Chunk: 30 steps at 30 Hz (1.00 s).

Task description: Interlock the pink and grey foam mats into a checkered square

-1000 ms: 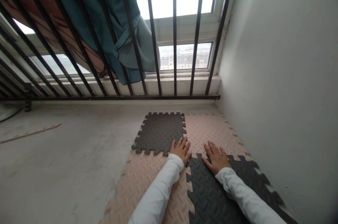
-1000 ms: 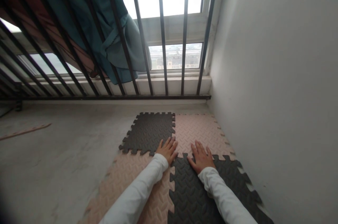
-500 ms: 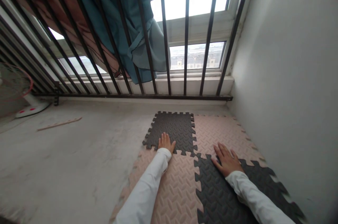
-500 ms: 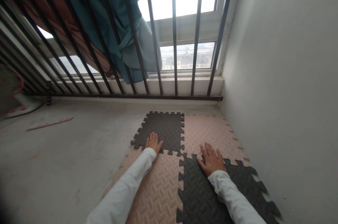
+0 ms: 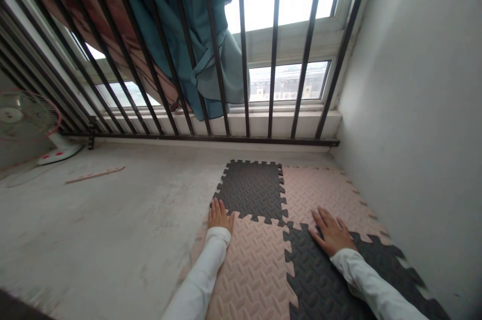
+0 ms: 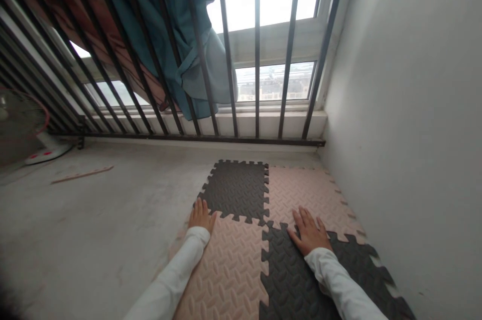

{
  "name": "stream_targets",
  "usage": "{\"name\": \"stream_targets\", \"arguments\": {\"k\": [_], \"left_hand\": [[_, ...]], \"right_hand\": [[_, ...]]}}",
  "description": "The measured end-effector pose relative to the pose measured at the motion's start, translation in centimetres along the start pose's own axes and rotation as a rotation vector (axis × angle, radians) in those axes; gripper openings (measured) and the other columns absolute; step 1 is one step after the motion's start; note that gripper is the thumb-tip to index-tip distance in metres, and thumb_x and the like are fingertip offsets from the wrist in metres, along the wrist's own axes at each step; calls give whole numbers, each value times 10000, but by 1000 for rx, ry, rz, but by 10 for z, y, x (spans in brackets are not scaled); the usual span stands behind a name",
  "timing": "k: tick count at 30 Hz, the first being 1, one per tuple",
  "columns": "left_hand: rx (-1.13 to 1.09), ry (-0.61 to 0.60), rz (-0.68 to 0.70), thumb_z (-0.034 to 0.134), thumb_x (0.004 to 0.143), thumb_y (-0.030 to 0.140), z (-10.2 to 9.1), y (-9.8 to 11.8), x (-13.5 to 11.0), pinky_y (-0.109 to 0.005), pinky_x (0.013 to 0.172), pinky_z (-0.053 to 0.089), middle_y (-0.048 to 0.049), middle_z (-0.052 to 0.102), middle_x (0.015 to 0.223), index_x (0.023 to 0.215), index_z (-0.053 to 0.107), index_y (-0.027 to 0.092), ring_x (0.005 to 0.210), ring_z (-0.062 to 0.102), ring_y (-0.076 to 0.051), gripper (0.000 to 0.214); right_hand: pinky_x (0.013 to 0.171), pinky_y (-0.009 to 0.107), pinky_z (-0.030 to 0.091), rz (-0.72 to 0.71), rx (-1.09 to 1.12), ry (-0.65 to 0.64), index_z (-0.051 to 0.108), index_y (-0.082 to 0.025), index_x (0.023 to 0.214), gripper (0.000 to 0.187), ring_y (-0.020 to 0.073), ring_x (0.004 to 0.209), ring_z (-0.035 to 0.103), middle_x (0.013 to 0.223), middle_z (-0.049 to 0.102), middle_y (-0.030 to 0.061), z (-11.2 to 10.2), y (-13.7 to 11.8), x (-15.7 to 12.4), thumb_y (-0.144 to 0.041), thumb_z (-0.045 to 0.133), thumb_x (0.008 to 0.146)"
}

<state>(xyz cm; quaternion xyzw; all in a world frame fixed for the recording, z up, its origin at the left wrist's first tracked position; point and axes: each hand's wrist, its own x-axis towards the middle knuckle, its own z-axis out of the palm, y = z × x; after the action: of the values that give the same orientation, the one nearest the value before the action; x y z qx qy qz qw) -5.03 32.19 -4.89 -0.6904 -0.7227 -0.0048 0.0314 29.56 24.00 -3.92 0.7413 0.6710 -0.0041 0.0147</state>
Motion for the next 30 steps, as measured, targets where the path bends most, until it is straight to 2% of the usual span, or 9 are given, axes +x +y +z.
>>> {"name": "stream_targets", "arguments": {"k": [4, 7, 8, 12, 13, 15, 19, 22, 30], "left_hand": [[-40, 119, -37, 313, 784, 448, 12, 3, -8, -413, 1020, 228, -173, 232, 1375, 1282, 297, 18, 1264, 229, -260, 658], [-76, 190, -38, 340, 763, 455, 16, 4, -6, -438, 1021, 214, -150, 227, 1383, 1289, 296, 51, 1268, 221, -254, 665], [-89, 205, -35, 342, 760, 454, 16, 4, -6, -439, 1022, 211, -148, 224, 1385, 1289, 296, 51, 1269, 218, -252, 667], [-143, 243, -31, 335, 761, 446, 19, 4, -6, -439, 1021, 213, -157, 230, 1384, 1280, 310, 33, 1267, 223, -254, 663], [-153, 260, -30, 330, 765, 441, 21, 4, -6, -442, 1020, 214, -157, 232, 1384, 1279, 312, 33, 1267, 222, -253, 656], [-164, 293, -27, 318, 774, 431, 24, 4, -8, -444, 1023, 210, -153, 241, 1384, 1281, 309, 37, 1269, 218, -247, 643], [-157, 290, -23, 302, 779, 439, 26, 5, -10, -449, 1022, 210, -142, 255, 1381, 1286, 310, 57, 1266, 227, -237, 634], [-157, 256, -30, 292, 782, 446, 22, 5, -11, -452, 1030, 191, -136, 226, 1393, 1297, 286, 59, 1275, 201, -239, 645], [-197, 96, -35, 291, 773, 465, 21, 4, -6, -453, 1046, 130, -118, 175, 1408, 1317, 243, 63, 1293, 133, -255, 677]], "right_hand": [[1026, 469, 154, 38, 0, -41, 234, -222, 1326, 641, 191, 1283, 172, 1411, 196, 36, 2, -1, 9, -538, 242, 768], [1006, 495, 193, 164, 33, -50, 217, -138, 1330, 639, 215, 1278, 188, 1407, 195, 85, -19, -14, 46, -483, 217, 793], [990, 503, 218, 196, 52, -3, 208, -107, 1330, 638, 226, 1278, 187, 1407, 188, 108, -32, -21, 65, -467, 196, 802], [1038, 410, 128, 96, 76, 512, 139, -23, 1331, 663, 198, 1304, 18, 1426, 93, 134, -85, -62, 148, -456, 102, 830], [1040, 400, 116, 80, 72, 572, 94, -19, 1336, 671, 192, 1303, -19, 1431, 52, 134, -91, -72, 165, -461, 91, 831], [1037, 407, 115, 85, 61, 483, 48, -29, 1341, 677, 195, 1303, -20, 1433, 24, 132, -85, -88, 189, -471, 69, 829], [1036, 413, 124, 65, 45, 94, 194, -43, 1323, 729, 213, 1287, 140, 1408, 181, 140, -34, -99, 206, -546, 95, 804], [1045, 387, 88, 34, 26, 66, 232, -10, 1303, 787, 229, 1284, 145, 1393, 218, 157, -11, -97, 207, -590, 119, 784], [1034, 364, 116, 53, 24, 91, 209, 45, 1294, 859, 274, 1275, 154, 1376, 221, 213, -16, -107, 179, -629, 179, 762]]}}
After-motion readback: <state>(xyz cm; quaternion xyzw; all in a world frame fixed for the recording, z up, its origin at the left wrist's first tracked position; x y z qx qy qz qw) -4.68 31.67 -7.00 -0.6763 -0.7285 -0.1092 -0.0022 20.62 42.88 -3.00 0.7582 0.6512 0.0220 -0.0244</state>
